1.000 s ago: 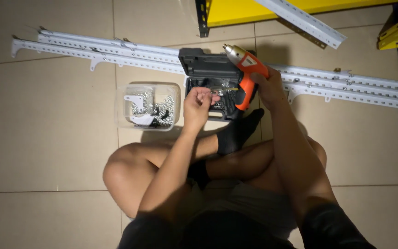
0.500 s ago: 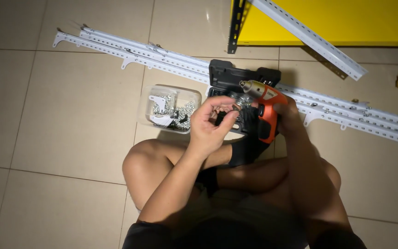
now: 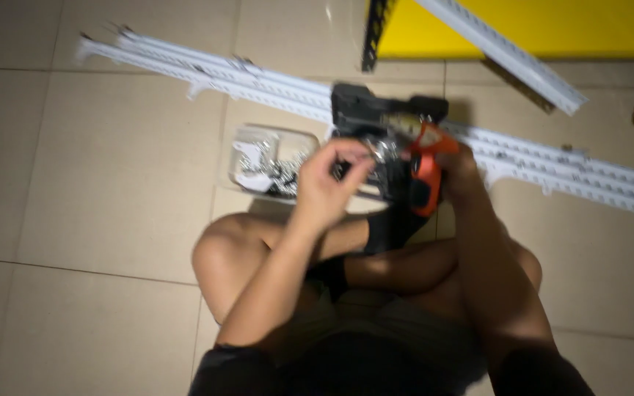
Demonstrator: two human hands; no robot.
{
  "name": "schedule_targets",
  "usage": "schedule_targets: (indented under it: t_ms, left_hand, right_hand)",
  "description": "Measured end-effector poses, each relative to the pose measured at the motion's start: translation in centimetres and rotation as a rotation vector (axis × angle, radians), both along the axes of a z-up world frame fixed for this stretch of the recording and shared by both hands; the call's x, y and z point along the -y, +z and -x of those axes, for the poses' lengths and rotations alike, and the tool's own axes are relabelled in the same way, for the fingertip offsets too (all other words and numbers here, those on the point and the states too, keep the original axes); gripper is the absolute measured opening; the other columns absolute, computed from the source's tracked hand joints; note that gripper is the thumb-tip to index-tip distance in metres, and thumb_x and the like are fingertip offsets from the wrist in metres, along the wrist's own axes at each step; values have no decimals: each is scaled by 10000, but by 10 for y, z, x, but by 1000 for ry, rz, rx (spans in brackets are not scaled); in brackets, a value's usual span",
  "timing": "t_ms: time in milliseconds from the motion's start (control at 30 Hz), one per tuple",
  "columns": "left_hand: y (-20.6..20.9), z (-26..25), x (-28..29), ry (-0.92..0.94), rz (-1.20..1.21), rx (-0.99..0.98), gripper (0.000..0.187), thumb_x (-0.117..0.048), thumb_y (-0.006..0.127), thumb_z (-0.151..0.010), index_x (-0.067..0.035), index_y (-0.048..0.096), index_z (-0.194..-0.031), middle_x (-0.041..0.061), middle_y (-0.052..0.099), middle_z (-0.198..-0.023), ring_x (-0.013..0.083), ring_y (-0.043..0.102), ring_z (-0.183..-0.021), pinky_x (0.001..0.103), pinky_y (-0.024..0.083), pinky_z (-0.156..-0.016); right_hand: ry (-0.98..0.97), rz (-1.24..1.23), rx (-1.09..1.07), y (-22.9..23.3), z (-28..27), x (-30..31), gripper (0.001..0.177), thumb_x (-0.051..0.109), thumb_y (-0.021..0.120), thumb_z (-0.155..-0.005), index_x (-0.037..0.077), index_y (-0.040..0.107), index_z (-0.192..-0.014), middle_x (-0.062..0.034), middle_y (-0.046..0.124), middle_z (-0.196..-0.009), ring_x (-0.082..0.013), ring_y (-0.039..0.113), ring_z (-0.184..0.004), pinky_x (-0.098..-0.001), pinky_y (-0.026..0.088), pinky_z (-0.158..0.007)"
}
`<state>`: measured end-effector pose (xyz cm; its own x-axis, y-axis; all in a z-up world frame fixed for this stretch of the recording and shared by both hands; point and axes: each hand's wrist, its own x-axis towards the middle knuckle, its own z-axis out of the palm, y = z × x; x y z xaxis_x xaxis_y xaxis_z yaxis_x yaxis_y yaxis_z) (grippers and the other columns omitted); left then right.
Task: Assembling a metal shelf unit using a power drill and screws.
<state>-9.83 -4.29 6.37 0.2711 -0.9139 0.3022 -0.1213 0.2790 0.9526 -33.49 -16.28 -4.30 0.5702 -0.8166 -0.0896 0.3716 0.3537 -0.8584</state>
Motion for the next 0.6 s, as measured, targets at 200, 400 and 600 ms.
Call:
schedule_targets:
  t_ms: [200, 400, 600]
  left_hand:
    - [-143, -2, 35, -2, -270, 210, 154, -33, 810, -846, -41, 737, -982, 61, 719, -891, 159, 686, -791, 276, 554, -750]
    - [-229, 20, 41, 65, -380, 564, 137, -91, 840, -754, -173, 806, -858, 38, 730, -939, 296, 657, -961, 408, 548, -851]
    - [-249, 27, 37, 150, -526, 616, 161, -152, 871, -705, -233, 818, -834, 32, 674, -1000, 321, 586, -1018, 448, 504, -868]
  right_hand:
    - [-119, 37, 65, -4, 17, 8, 951, 479, 849, -816, -60, 488, -1511, -172, 677, -1247, -302, 691, -1108, -408, 568, -1001]
    - [-177, 65, 83, -4, 22, 12, 910, 530, 833, -854, -56, 499, -1466, -159, 687, -1212, -308, 688, -1120, -458, 572, -1040]
    - [-164, 76, 77, -15, 26, 18, 844, 524, 845, -864, -82, 568, -1382, -177, 690, -1218, -309, 691, -1124, -452, 571, -1052]
